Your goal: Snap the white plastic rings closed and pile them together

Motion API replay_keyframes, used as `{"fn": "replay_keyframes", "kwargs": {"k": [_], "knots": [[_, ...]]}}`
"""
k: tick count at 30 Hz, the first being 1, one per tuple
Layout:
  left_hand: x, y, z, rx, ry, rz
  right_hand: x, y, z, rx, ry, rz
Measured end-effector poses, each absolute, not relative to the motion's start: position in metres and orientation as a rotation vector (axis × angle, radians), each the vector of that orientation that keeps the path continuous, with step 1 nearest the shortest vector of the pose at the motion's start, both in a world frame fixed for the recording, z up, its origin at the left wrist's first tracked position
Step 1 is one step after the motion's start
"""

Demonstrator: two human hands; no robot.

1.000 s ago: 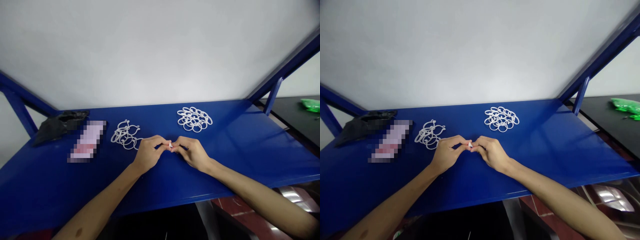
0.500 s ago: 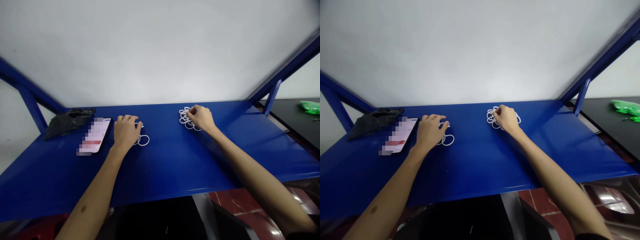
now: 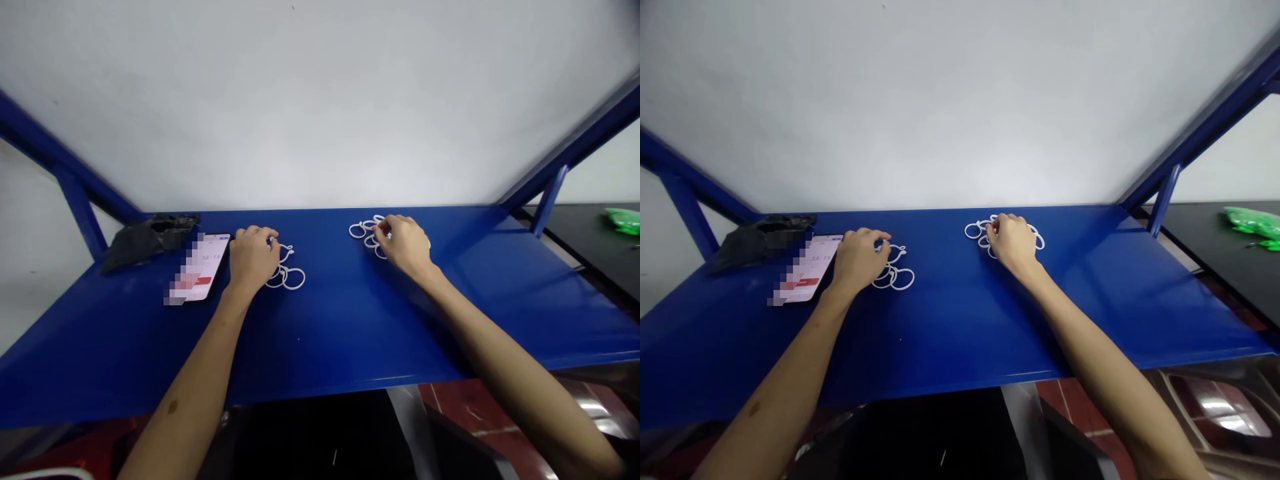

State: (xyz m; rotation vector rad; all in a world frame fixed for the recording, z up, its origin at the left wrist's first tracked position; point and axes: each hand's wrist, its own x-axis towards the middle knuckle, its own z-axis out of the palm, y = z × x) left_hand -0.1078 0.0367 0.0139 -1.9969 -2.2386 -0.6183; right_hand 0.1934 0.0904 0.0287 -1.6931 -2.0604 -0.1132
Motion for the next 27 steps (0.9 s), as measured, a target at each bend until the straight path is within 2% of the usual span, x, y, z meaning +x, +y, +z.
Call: {"fn": "replay_keyframes", "kwargs": {"k": [3,7,18,27], "knots": [[-0.111,0.037,0.017,-1.957,-2.243,-0.734,0.185,0.072,0.020,-1.485,-2.180,-0.138],[-0.109,0.036,0.017,-2.003,-2.251,-0.707,0.177,0.062,0.019,-1.361,-2.311,-0.104],[-0.101,0.034,0.015,-2.074,-2.234,-0.638,0.195,0.177,0.041,-1.155,-2.781,-0.162],[-0.100,0.035,0.017,-2.084,-2.252,-0.648,0.157,0.196,0.037,-1.269,-2.876,0.127]]}}
